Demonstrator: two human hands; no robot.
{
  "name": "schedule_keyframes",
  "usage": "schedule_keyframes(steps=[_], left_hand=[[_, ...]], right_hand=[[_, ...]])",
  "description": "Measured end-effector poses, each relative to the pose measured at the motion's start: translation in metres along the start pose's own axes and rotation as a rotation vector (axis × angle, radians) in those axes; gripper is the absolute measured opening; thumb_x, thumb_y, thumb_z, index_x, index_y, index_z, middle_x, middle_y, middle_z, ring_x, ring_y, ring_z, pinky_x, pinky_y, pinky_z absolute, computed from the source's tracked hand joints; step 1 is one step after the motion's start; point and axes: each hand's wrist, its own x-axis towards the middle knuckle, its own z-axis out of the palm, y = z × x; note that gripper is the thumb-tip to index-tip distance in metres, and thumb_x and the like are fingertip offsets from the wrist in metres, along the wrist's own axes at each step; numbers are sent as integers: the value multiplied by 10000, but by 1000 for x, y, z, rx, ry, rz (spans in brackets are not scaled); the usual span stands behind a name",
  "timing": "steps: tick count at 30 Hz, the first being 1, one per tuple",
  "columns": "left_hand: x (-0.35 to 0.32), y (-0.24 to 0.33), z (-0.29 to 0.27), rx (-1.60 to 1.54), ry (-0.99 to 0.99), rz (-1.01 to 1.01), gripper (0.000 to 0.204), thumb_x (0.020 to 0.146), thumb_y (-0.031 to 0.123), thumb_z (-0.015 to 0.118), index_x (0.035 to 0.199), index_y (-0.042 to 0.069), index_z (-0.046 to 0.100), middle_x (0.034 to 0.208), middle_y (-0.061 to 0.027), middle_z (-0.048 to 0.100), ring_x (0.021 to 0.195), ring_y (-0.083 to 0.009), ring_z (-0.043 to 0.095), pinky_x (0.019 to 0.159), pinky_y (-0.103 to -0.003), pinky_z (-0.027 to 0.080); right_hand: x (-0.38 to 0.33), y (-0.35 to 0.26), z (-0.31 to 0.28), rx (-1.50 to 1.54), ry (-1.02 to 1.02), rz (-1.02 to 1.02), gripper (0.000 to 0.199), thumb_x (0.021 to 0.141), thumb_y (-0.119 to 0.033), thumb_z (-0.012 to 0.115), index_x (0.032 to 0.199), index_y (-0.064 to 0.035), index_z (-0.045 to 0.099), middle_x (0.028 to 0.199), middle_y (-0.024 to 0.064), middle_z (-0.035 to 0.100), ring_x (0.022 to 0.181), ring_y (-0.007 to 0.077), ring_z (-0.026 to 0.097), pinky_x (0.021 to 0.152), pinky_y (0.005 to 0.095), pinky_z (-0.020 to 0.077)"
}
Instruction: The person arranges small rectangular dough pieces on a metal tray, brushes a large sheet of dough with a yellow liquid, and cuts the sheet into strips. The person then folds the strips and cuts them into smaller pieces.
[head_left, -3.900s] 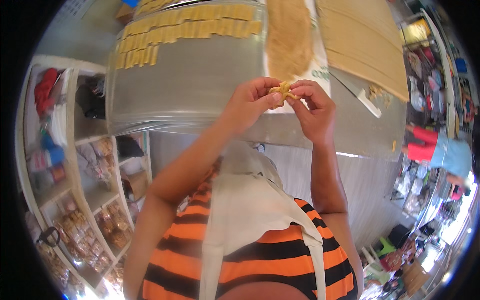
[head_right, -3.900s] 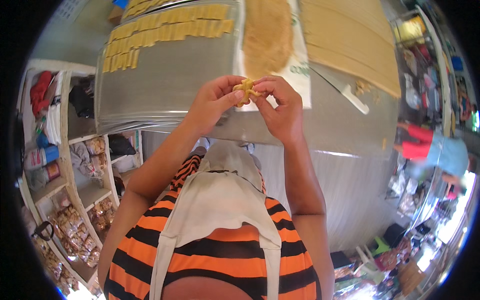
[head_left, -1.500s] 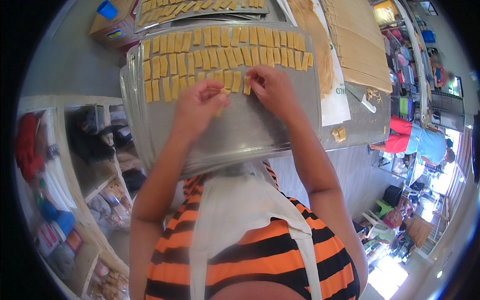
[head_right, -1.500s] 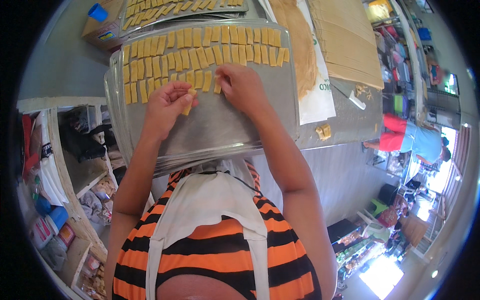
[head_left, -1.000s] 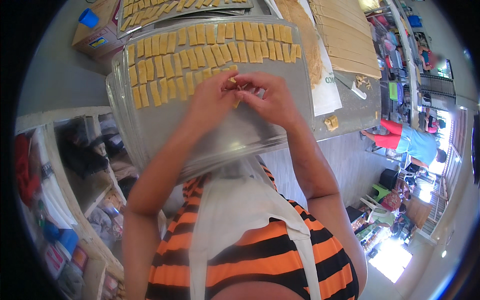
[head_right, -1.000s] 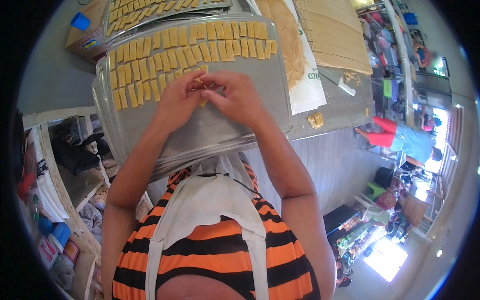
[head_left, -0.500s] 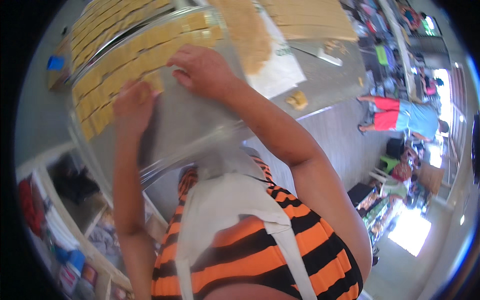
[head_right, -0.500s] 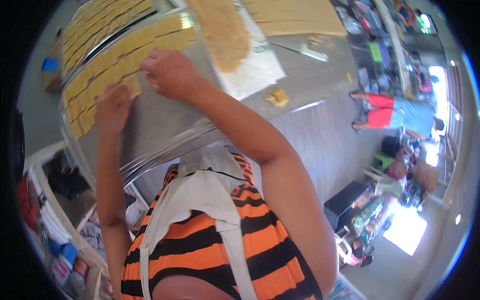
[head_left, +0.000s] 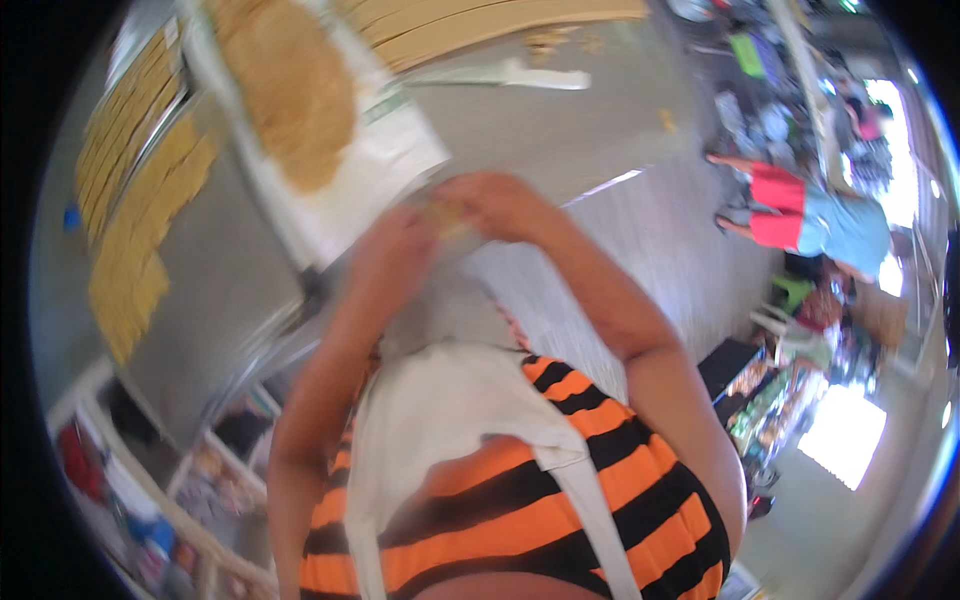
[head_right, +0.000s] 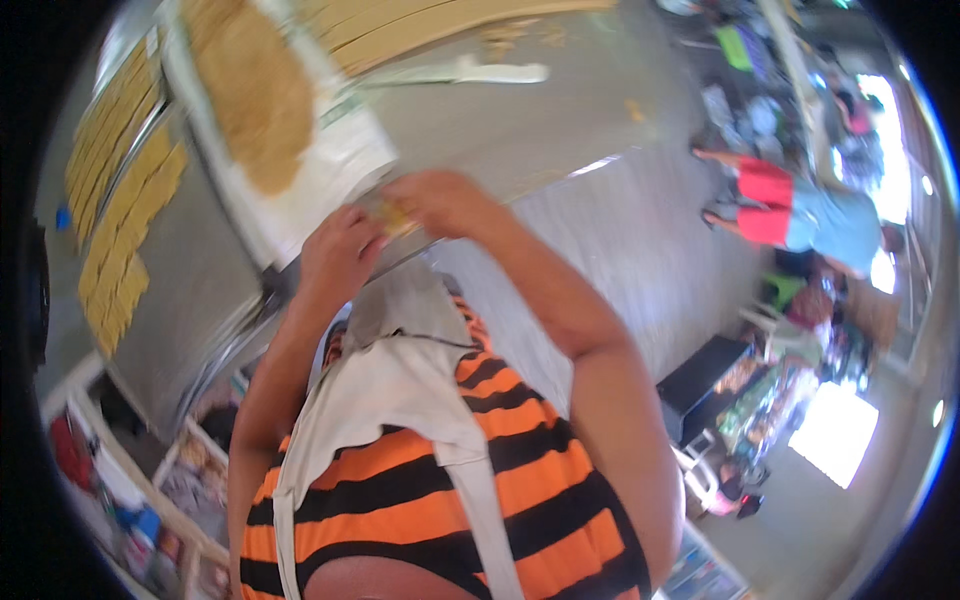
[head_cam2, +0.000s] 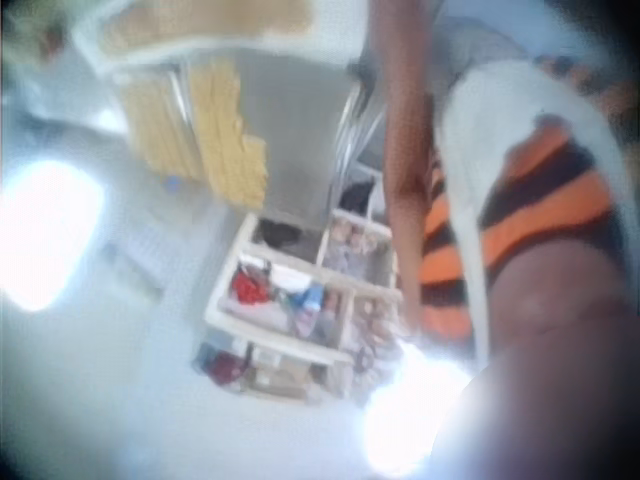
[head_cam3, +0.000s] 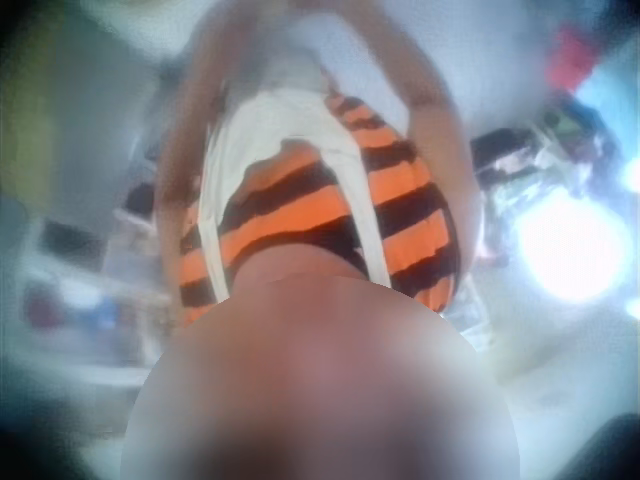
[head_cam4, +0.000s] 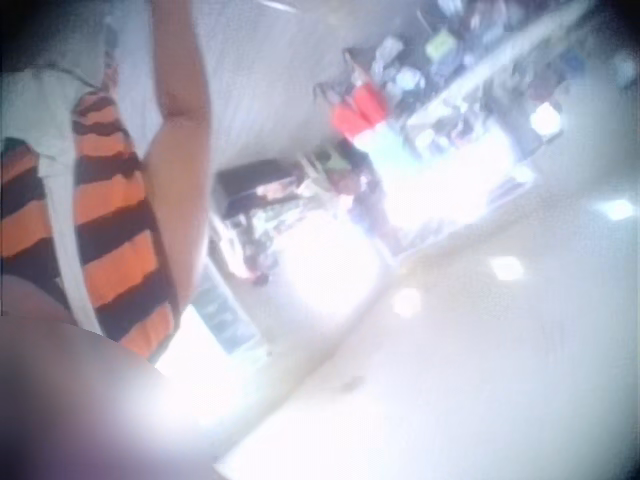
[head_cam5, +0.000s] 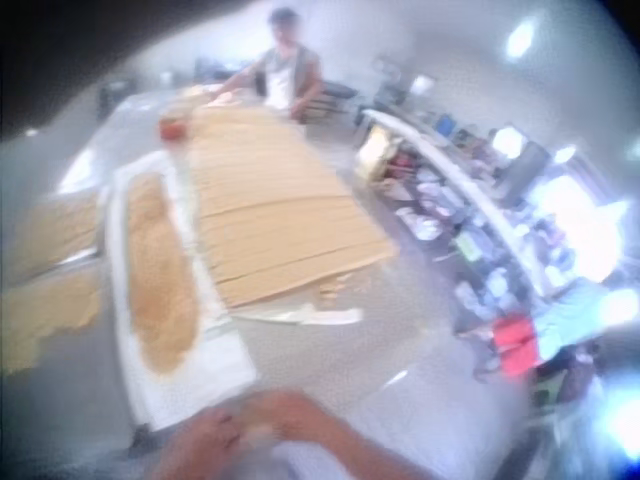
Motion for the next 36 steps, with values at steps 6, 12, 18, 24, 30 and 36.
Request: schedule_keyframes(steps=[6,12,18,24,30,36], left_hand=[[27,12,27,97,-48,-72,226,803,134,750,1017,64,723,979,-125,643,921,-338,638,778,-442,518],[20,6,26,90,-73,-79,208,827,157,734,1020,83,711,991,-122,643,936,-349,627,808,-460,506],[17,9,-1,-192,62,-112,158,905,115,680,1044,40,686,1061,-128,661,919,-280,646,771,-385,523],[-2,-2,-60,-966,350,-365,381,1006,143,584,1349,-22,563,1233,-105,657,1114,-177,630,966,-308,500],[-50,-50,-114,-1319,514,-433,245,979,154,631,1189,29,614,1084,-42,684,987,-119,650,848,-282,519],[-134,-127,-184,-1269,781,-560,249,960,122,648,1189,32,606,1085,-49,671,950,-122,651,844,-286,524]], right_hand=[[17,2,6,166,-8,245,333,701,-196,814,965,-66,658,910,167,675,928,381,650,794,471,506],[2,-8,-21,355,51,160,219,693,-113,728,891,-67,646,846,156,674,855,379,652,704,479,492],[21,-20,-74,245,434,135,158,697,-82,649,846,-41,619,838,169,652,797,389,623,685,473,485],[74,-99,-59,688,311,-22,191,814,-1,738,1002,-16,709,998,97,695,865,145,662,756,290,551],[143,-169,-5,434,455,-245,167,795,37,735,938,-42,698,1022,104,699,856,194,680,743,297,547],[201,-238,41,702,-59,-279,196,784,42,736,947,-45,670,953,97,702,875,191,671,741,294,518]])
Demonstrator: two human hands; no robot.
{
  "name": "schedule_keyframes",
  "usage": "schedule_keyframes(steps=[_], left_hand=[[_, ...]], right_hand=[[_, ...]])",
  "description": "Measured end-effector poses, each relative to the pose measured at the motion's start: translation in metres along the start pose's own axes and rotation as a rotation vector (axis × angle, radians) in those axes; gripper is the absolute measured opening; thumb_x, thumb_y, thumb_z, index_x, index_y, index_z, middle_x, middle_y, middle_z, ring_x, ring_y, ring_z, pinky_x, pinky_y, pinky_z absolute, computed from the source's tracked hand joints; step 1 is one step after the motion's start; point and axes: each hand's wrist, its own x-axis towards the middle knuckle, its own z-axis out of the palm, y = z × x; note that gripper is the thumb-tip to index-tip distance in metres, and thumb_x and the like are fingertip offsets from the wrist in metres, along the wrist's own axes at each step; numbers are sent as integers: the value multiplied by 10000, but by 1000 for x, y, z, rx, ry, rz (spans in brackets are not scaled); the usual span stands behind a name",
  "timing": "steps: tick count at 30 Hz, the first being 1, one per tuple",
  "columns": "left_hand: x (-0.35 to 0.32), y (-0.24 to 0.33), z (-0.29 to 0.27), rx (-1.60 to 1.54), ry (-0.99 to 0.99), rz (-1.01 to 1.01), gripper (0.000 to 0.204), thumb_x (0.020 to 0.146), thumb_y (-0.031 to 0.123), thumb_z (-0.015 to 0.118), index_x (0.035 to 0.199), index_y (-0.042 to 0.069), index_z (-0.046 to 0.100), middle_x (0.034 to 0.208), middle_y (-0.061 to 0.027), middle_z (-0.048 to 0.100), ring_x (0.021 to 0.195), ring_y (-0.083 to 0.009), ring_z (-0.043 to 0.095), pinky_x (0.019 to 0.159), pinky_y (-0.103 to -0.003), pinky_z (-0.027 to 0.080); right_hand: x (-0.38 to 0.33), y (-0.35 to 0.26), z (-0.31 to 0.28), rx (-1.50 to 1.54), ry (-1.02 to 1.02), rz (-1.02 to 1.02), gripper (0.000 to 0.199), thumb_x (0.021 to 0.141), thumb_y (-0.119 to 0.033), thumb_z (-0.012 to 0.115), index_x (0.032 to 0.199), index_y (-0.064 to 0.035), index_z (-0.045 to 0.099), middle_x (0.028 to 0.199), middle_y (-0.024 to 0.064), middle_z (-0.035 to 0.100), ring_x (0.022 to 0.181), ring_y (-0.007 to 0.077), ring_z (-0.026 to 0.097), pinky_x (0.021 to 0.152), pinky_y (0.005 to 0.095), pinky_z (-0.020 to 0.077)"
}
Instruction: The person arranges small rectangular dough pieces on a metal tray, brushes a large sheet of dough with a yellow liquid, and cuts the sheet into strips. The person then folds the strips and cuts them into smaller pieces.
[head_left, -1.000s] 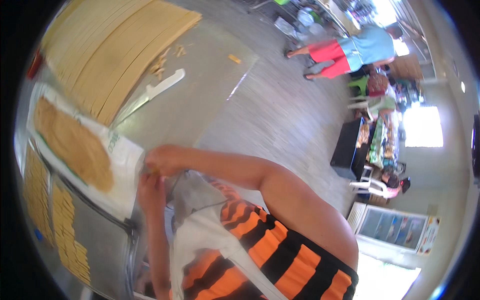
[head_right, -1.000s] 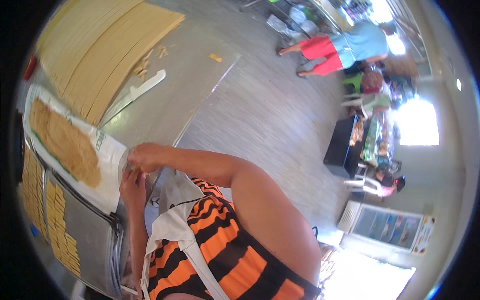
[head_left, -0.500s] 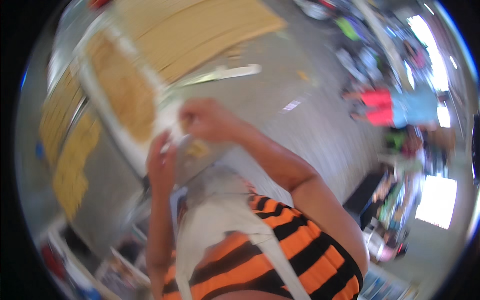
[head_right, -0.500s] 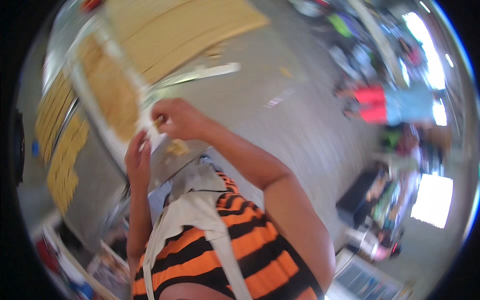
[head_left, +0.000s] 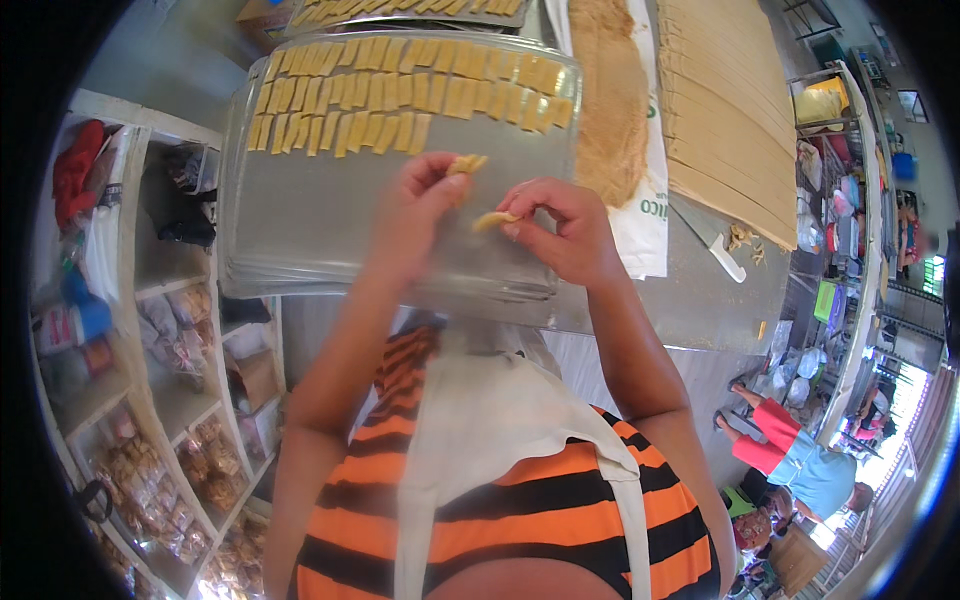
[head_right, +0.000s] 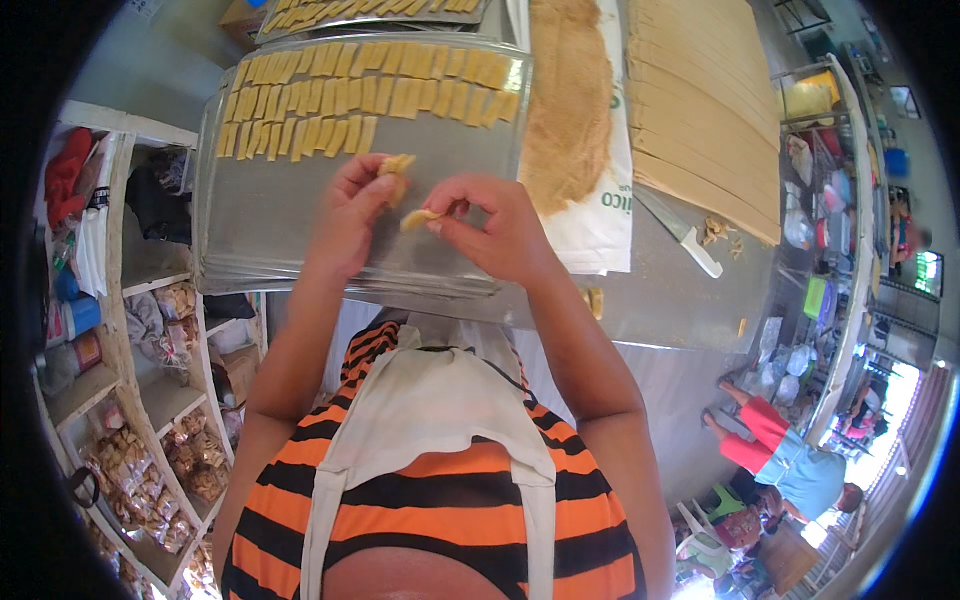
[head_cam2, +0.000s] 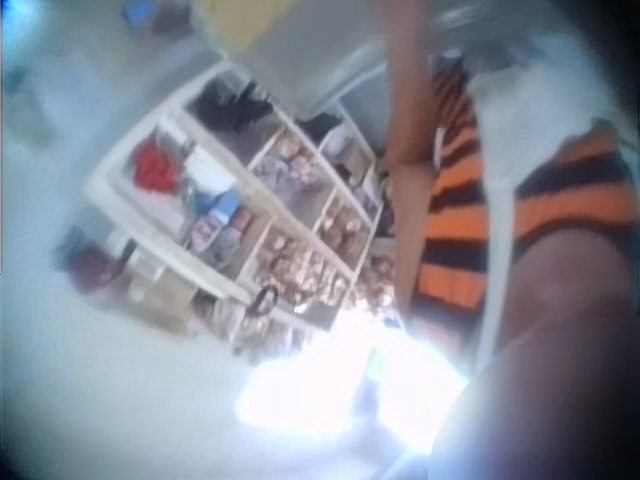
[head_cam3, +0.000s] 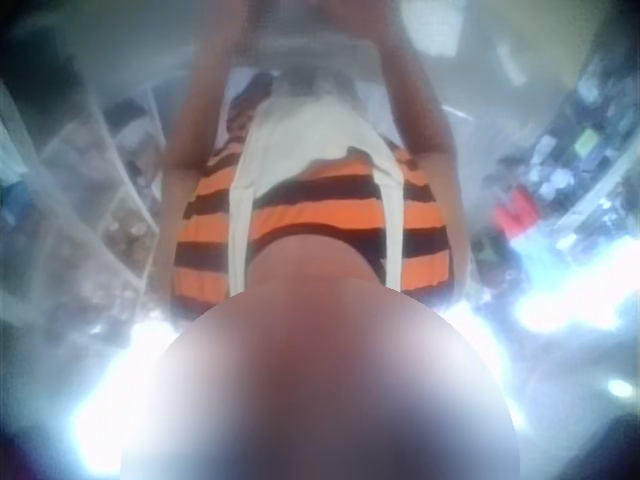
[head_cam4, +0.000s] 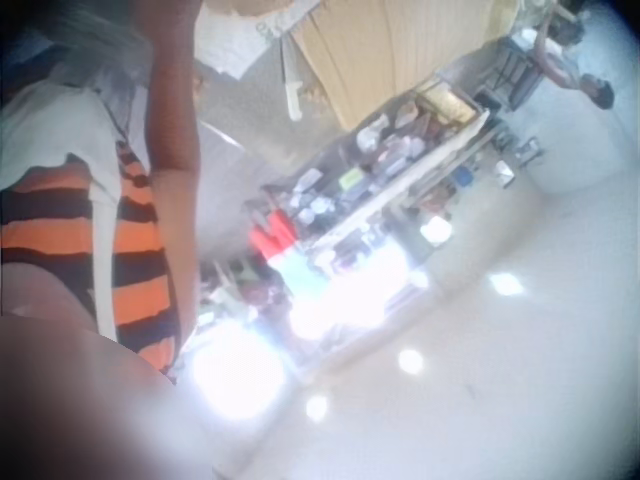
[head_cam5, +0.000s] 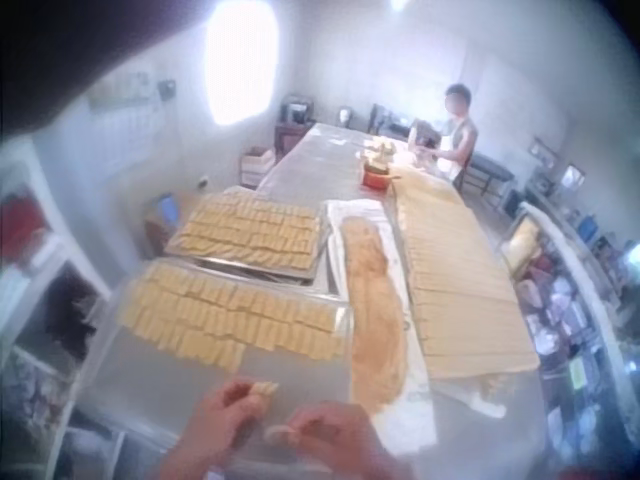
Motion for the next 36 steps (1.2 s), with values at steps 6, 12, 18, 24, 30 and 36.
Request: schedule_keyframes(steps=[6,12,18,24,30,36], left_hand=[[19,43,-89,61,-60,-63,304,951,94,654,1238,11,593,1081,-68,659,899,-146,663,794,-275,543],[42,45,-98,79,-178,-77,355,953,74,643,1292,-13,584,1056,-71,665,877,-141,663,772,-264,544],[53,29,-70,210,-351,-98,364,962,74,634,1303,-43,585,1091,-90,680,931,-151,672,807,-277,557],[46,32,-73,236,-268,-177,382,969,84,629,1321,-51,571,1112,-109,677,1003,-197,689,862,-295,573],[34,29,-55,155,-145,-192,359,975,100,620,1309,-28,587,1139,-102,672,1004,-184,686,857,-295,573],[29,4,-21,333,-58,87,323,938,75,663,1250,1,628,1099,-76,686,926,-135,667,804,-259,550]], right_hand=[[76,27,56,-538,102,281,238,824,-41,718,1058,-36,672,917,104,711,788,215,687,707,316,531],[102,28,74,-747,358,108,237,852,-119,692,1060,-9,666,985,142,722,842,274,707,732,366,543],[70,12,74,27,314,391,308,833,-51,732,1133,-17,667,884,112,714,823,146,682,744,289,537],[88,30,53,-674,215,222,251,870,-80,697,1116,-38,674,926,105,706,750,189,670,709,301,527],[81,30,47,-524,257,68,208,859,-83,694,1062,-36,692,893,92,700,705,183,650,672,303,523],[58,15,29,-64,134,199,225,857,-88,715,1067,-13,686,864,7,676,733,44,576,659,240,492]])
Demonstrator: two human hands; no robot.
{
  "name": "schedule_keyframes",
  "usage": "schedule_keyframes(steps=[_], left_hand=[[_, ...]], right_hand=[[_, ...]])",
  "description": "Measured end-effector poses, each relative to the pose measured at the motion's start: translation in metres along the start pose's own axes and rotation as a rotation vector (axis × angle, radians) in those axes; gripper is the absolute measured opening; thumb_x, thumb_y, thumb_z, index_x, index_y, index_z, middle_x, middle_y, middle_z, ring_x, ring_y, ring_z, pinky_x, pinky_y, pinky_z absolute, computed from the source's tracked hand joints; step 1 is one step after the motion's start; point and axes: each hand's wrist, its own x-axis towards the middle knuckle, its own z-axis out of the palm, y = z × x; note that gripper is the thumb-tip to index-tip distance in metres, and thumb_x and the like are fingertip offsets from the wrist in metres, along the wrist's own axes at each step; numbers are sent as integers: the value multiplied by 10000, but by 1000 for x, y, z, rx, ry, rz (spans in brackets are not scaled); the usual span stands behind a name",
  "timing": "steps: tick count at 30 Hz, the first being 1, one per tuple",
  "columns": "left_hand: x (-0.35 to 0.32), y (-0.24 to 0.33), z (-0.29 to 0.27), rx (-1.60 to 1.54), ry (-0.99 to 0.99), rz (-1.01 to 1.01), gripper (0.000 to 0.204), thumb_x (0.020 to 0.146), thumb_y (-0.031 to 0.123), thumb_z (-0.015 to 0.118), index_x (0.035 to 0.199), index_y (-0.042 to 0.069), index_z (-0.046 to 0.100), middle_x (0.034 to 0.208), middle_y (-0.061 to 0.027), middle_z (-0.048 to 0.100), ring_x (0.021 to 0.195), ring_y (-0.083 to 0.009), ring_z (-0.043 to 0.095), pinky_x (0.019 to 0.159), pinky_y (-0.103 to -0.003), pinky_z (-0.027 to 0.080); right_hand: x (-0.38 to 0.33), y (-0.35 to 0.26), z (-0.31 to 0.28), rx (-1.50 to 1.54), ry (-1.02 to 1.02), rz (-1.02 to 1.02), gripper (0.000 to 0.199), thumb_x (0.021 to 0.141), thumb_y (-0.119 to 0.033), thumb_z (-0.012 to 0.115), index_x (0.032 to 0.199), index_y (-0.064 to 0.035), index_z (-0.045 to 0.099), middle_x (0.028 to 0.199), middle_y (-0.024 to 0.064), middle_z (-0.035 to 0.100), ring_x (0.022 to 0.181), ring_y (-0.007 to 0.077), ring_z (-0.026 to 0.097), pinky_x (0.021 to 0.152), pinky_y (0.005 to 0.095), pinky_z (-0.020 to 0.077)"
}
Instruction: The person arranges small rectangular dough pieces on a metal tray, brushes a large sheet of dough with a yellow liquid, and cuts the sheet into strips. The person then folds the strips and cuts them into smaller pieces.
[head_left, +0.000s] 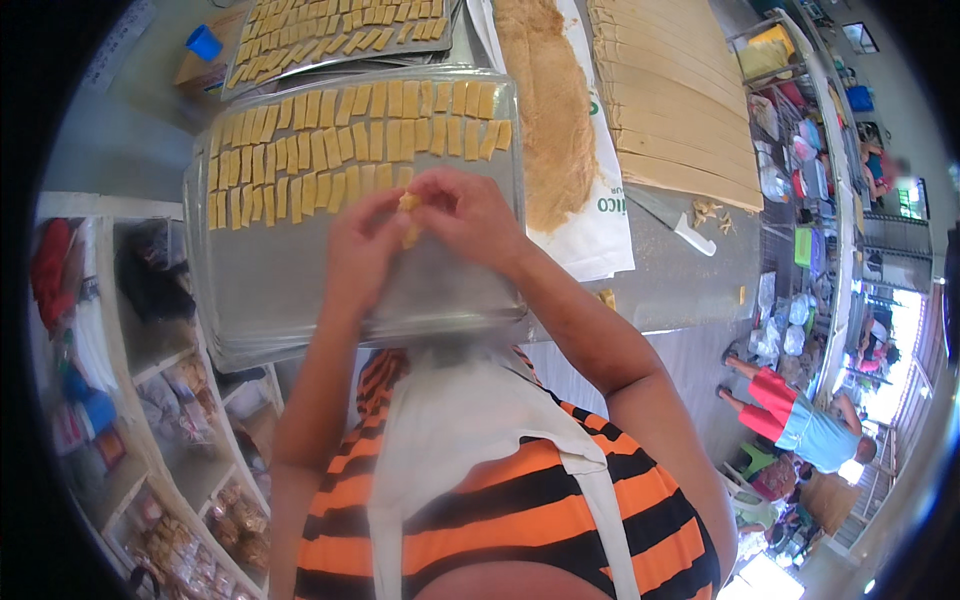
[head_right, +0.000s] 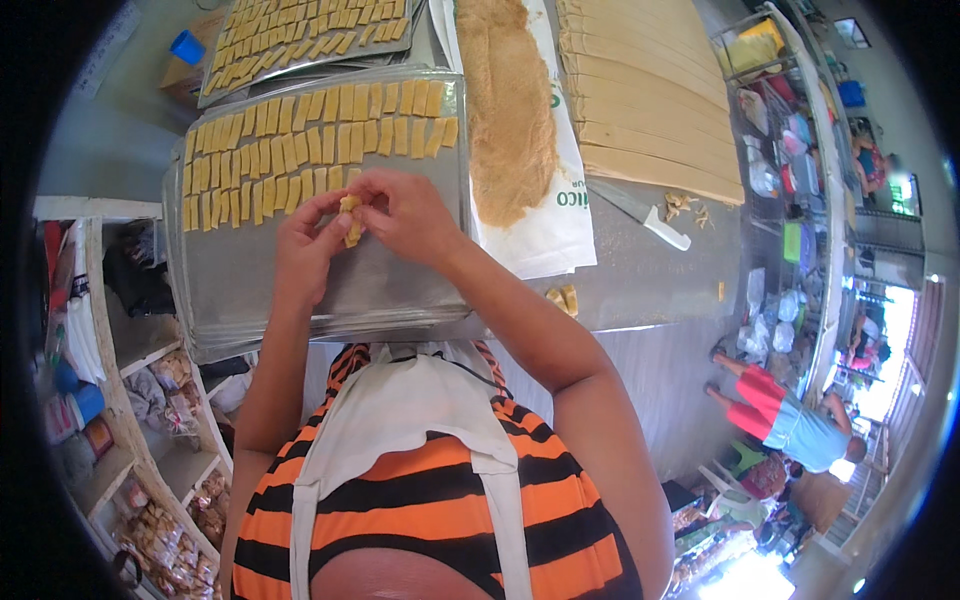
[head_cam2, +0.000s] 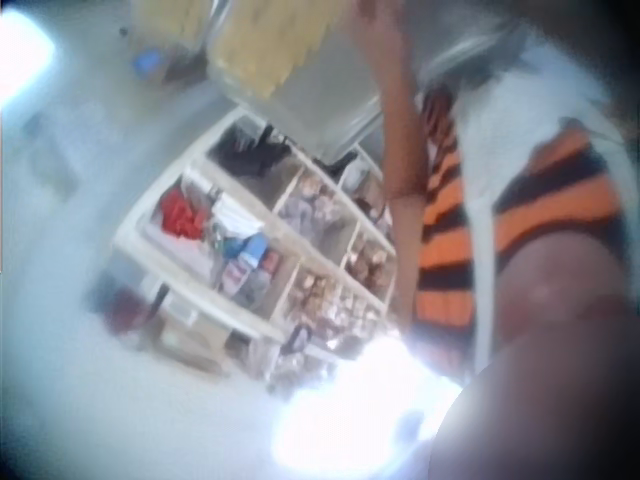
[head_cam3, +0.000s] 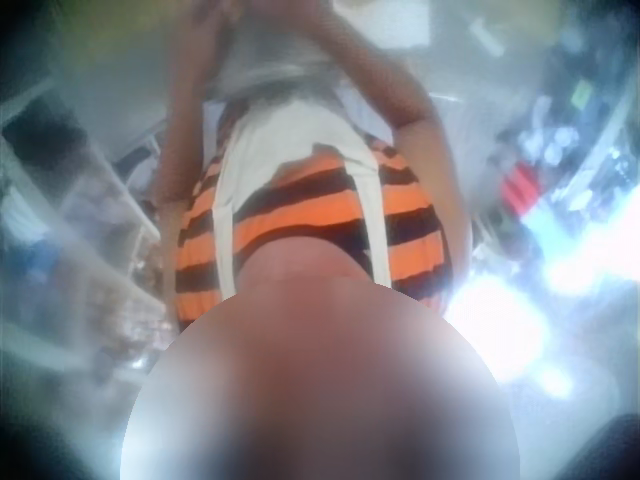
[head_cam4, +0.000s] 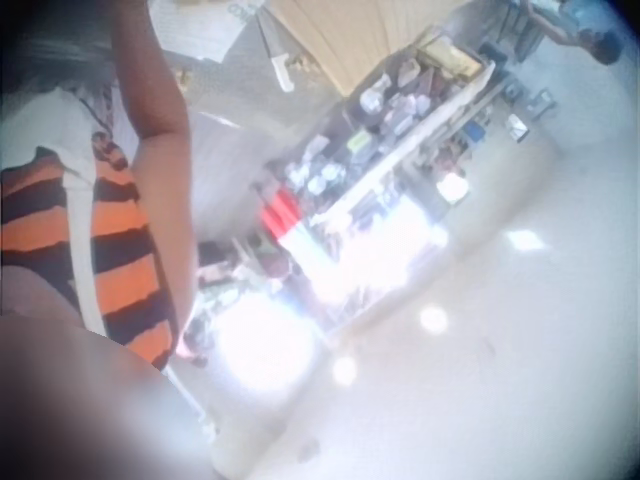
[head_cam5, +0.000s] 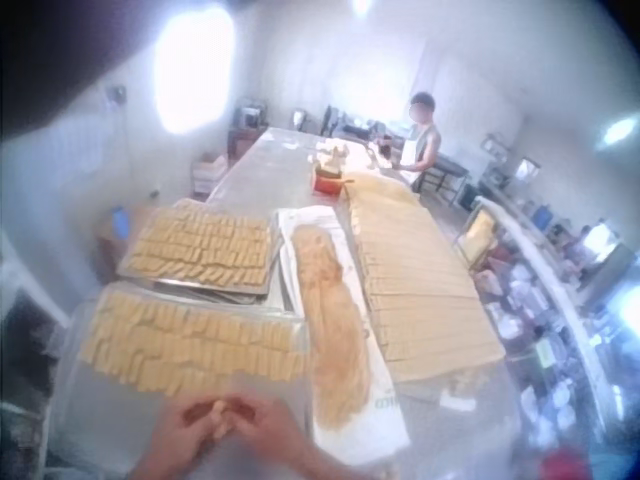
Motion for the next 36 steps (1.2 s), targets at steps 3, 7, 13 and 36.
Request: schedule_keyframes(steps=[3,7,13,36], left_hand=[[-6,-3,6,116,115,31,259,924,68,684,1173,6,647,1052,-67,701,910,-133,672,788,-268,547],[-21,4,0,8,211,-26,158,925,77,691,1065,15,653,1002,-65,717,908,-143,683,783,-284,549],[-29,12,-9,-157,157,-30,151,911,85,711,1046,44,656,984,-53,713,876,-133,675,757,-270,538],[55,22,-47,317,-230,269,240,868,147,713,1070,25,675,966,-99,717,874,-165,684,780,-318,538]], right_hand=[[-5,6,-16,81,-85,56,235,842,-61,707,1072,-21,686,863,40,697,755,77,624,669,261,508],[5,20,-29,-354,-148,-84,248,831,-81,709,1074,-39,677,849,113,707,773,224,691,679,346,535],[30,25,-14,-719,89,-246,234,838,-141,711,1051,-48,684,929,152,697,824,345,684,733,410,543],[-47,-20,-9,-374,128,128,175,812,-85,701,973,-34,656,805,85,703,753,212,677,713,351,523]])
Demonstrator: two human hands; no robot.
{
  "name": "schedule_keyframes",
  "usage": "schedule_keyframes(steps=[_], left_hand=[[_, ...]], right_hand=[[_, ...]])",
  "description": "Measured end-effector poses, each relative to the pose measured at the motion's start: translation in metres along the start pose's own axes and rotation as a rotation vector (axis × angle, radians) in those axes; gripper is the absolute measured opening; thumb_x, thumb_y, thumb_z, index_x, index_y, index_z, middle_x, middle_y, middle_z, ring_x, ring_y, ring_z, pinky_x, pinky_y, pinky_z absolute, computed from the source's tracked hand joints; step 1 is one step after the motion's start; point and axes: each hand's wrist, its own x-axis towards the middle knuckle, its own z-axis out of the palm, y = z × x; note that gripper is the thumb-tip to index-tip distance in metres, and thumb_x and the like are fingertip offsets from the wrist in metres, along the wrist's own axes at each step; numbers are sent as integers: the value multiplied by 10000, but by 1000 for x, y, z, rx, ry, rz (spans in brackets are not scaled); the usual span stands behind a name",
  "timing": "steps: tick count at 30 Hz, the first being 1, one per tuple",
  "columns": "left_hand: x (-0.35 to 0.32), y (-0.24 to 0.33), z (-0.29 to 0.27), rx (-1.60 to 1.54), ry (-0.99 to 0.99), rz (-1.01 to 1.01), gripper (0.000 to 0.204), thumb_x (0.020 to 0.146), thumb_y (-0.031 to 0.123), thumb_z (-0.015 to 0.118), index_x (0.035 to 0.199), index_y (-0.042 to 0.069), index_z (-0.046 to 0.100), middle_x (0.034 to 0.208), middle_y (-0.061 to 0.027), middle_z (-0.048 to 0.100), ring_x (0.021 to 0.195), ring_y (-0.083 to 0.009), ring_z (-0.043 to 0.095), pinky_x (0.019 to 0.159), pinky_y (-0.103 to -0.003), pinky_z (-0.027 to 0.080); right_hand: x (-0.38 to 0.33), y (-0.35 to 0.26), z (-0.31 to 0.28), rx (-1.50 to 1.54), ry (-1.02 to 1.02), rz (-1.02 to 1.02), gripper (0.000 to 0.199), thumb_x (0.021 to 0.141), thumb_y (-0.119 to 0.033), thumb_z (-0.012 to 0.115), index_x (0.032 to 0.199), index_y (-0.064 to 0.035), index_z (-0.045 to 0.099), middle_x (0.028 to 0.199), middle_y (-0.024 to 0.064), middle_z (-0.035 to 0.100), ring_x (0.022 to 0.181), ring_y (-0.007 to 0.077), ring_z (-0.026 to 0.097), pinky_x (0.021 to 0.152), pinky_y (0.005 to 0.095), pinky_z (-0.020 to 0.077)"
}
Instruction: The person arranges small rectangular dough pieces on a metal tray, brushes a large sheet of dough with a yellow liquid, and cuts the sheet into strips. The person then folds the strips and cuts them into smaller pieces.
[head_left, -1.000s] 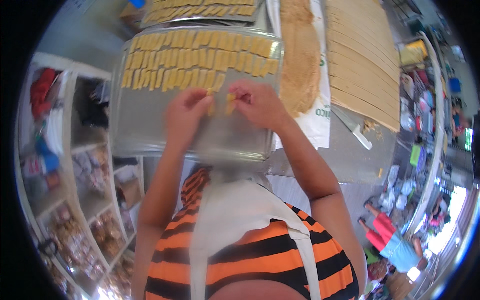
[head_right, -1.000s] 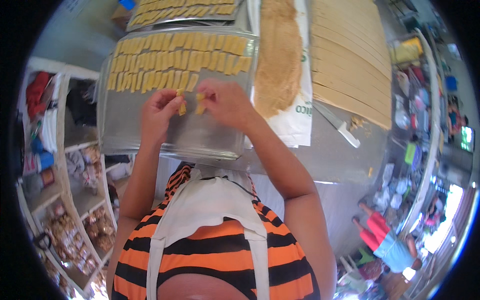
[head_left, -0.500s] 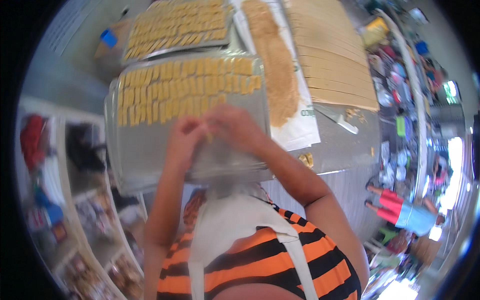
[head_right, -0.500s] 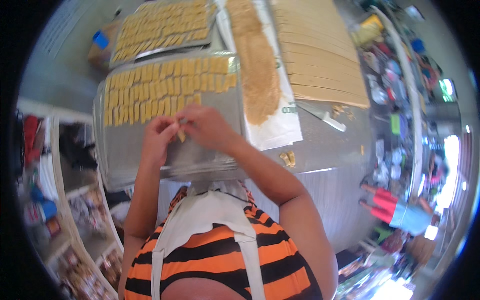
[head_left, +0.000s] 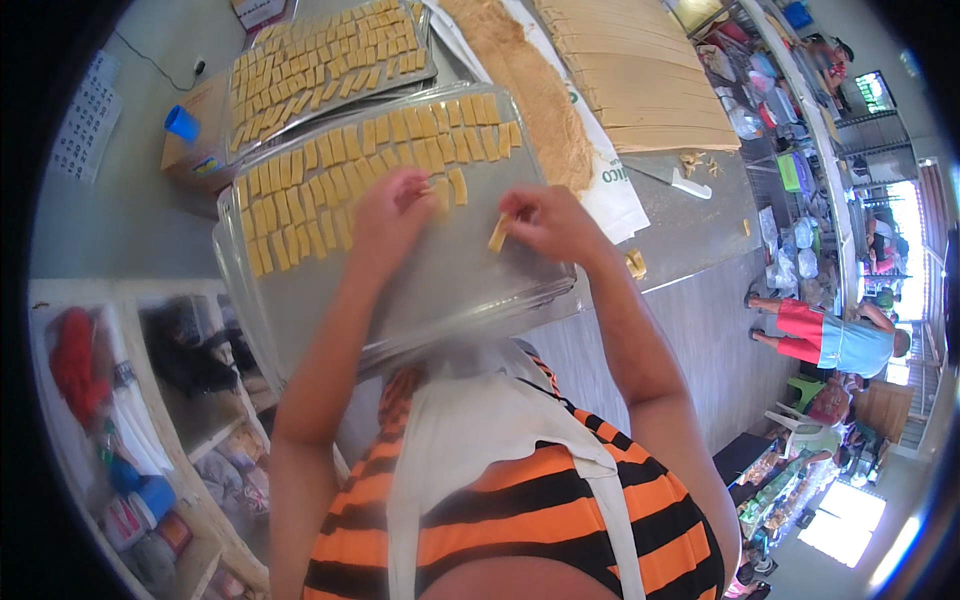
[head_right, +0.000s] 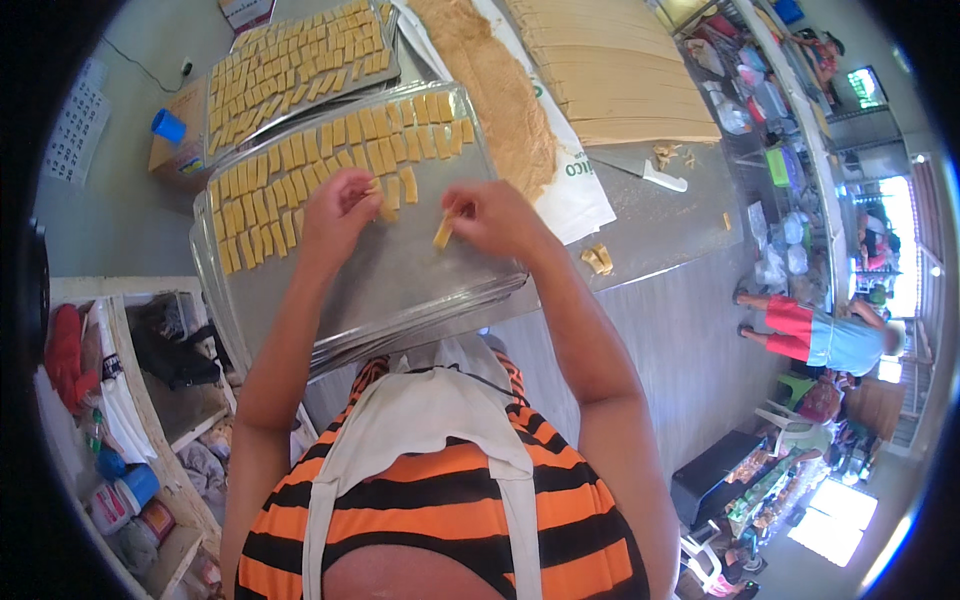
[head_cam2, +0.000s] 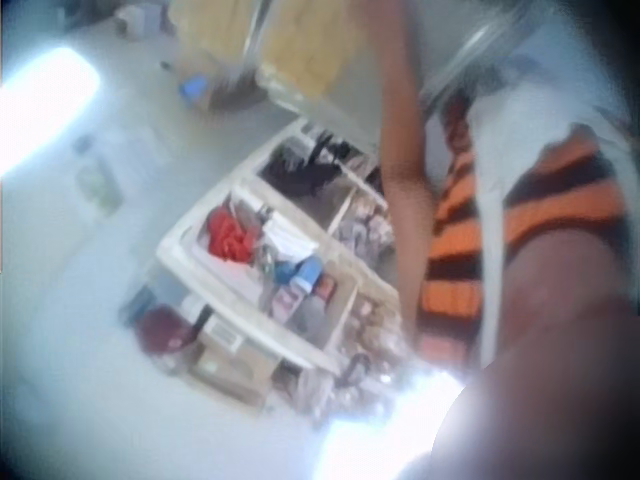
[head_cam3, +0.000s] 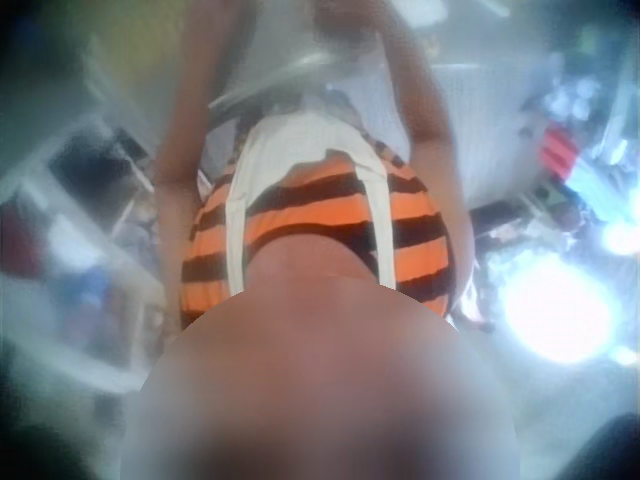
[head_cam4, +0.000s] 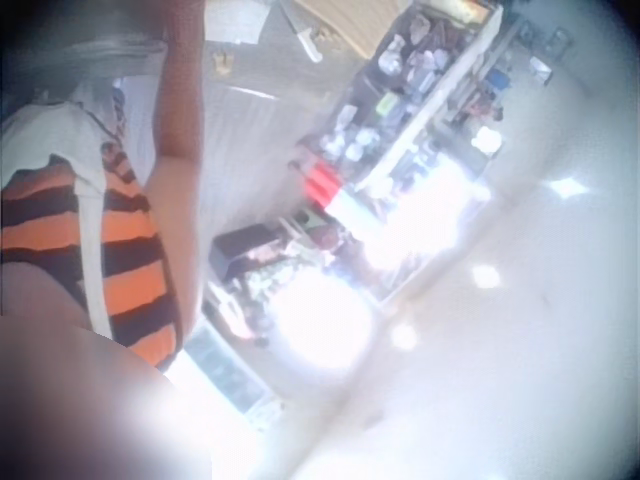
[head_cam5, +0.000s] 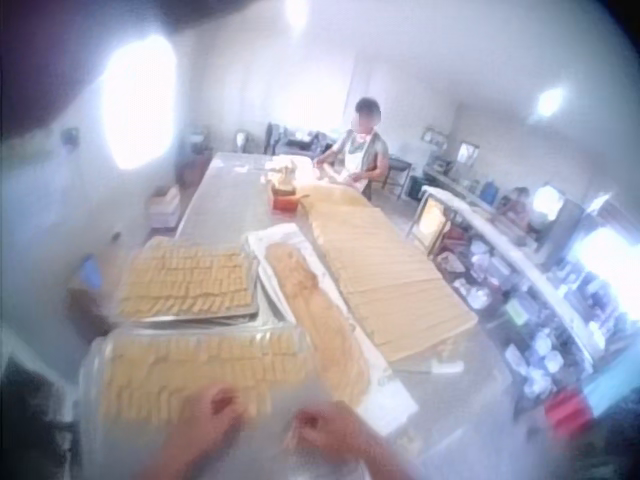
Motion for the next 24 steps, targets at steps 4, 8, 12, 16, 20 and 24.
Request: schedule_keyframes(steps=[4,8,12,16,20,24], left_hand=[[16,12,33,232,-73,94,180,855,135,733,1002,37,697,939,-97,716,751,-174,675,683,-315,533],[32,12,64,421,-49,100,189,837,179,748,976,55,715,949,-97,708,794,-237,686,721,-351,535],[38,9,78,736,142,282,202,832,181,739,996,64,720,986,-121,695,897,-275,672,798,-379,527],[36,21,79,738,214,309,185,856,149,718,1021,65,722,1022,-108,682,909,-273,662,795,-371,527],[20,52,108,603,133,101,173,858,109,724,1024,62,729,1002,-101,675,909,-243,653,755,-336,521],[17,77,162,508,-11,239,151,863,91,719,1005,40,725,983,-97,666,851,-227,653,707,-297,514]], right_hand=[[27,29,3,-245,171,18,227,827,-145,706,1032,-53,680,844,127,719,783,313,694,720,401,542],[56,39,7,-306,245,-184,240,832,-141,725,1051,-58,678,921,128,713,789,304,685,706,392,539],[49,58,-21,-261,219,-283,236,844,-151,715,1062,-67,686,999,108,711,786,282,680,716,380,536],[-15,118,-101,-192,151,-174,277,837,-132,717,1107,-73,698,1051,94,712,762,244,663,749,371,534],[-104,176,-166,-323,-130,179,333,822,-138,680,1153,-99,689,1138,111,692,1055,321,646,914,419,515],[-155,205,-150,-361,-161,202,468,789,-62,708,1252,-107,656,1211,109,676,1012,308,646,904,389,519]])
